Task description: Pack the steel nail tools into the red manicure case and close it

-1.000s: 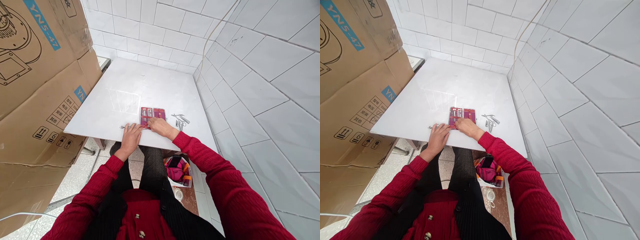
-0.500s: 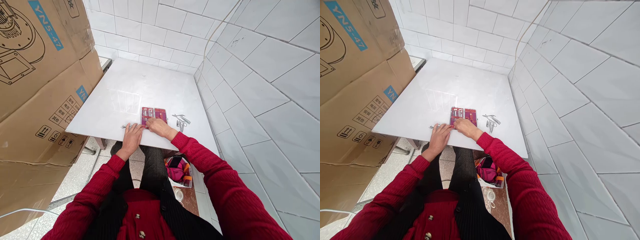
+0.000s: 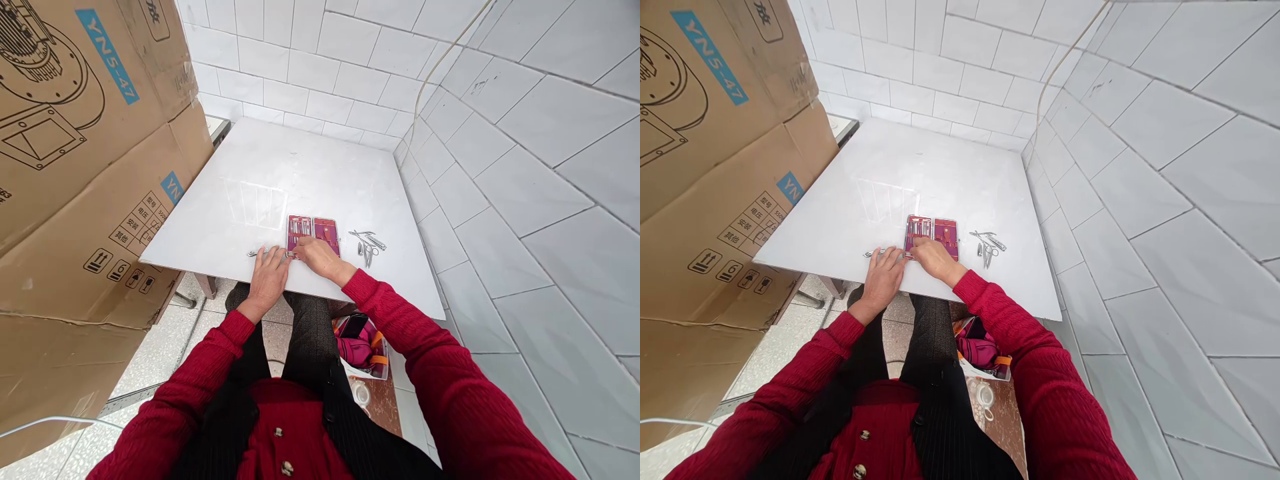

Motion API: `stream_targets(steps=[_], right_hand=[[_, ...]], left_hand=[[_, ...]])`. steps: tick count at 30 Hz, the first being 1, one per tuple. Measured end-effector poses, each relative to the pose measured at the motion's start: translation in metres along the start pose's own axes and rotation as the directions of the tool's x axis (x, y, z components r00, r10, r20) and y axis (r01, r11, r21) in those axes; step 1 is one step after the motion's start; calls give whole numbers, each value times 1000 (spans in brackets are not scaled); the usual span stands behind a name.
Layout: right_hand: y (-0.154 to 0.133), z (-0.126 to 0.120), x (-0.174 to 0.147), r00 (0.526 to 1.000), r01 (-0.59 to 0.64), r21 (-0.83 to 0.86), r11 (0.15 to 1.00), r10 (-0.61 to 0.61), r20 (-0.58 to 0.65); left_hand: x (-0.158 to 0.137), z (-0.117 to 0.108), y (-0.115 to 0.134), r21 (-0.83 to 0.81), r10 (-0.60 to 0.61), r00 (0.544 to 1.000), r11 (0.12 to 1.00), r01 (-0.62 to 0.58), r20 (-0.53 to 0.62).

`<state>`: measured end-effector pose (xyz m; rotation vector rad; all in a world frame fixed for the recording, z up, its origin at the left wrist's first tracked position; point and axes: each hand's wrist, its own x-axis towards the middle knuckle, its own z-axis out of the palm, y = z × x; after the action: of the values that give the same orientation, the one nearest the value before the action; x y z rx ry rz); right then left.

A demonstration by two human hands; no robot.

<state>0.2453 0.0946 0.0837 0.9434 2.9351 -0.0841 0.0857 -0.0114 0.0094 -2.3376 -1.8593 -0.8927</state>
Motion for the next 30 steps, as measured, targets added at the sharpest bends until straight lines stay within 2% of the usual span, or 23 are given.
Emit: stream_targets(steps=[5,11,15,17,18,20,22,24,25,26,28,30], right_hand=[[-9,-24,17,994,-49,29,998,51,-93],[-50,-16,62,980,196,87,977,-192,-50],[-61,-6,75,970,242,15,970,-242,24],[-57,-5,72,969,247,-13,969,-246,35],[-54,-4,68,968,249,-19,968,-249,24],[-48,-3,57,967,253,-21,967,-254,-21],[-44,-1,45,960,266,-15,964,-267,-80],[-42,2,34,945,297,-22,955,-297,-139],[-41,3,29,933,320,-33,947,-321,-164],[-39,3,25,919,346,-50,937,-349,-183],[-36,1,18,891,395,-98,913,-407,-198],[-31,-4,11,868,441,-137,887,-460,-187]], left_hand=[[-19,0,8,-22,62,997,998,-61,44],[-41,0,16,-15,169,983,986,-169,74],[-54,-12,17,-73,201,976,978,-195,81],[-57,-23,11,-117,142,989,984,-136,38],[-58,-28,6,-145,71,997,987,-71,-2],[-54,-38,-7,-233,-154,982,964,126,-108],[-44,-44,-20,-398,-384,912,867,301,-147],[-32,-46,-28,-594,-539,841,691,411,-45],[-26,-46,-29,-687,-579,815,580,437,30],[-20,-46,-29,-772,-577,806,450,450,133],[-12,-46,-26,-875,-490,810,172,452,322],[-7,-47,-22,-891,-367,829,2,455,423]])
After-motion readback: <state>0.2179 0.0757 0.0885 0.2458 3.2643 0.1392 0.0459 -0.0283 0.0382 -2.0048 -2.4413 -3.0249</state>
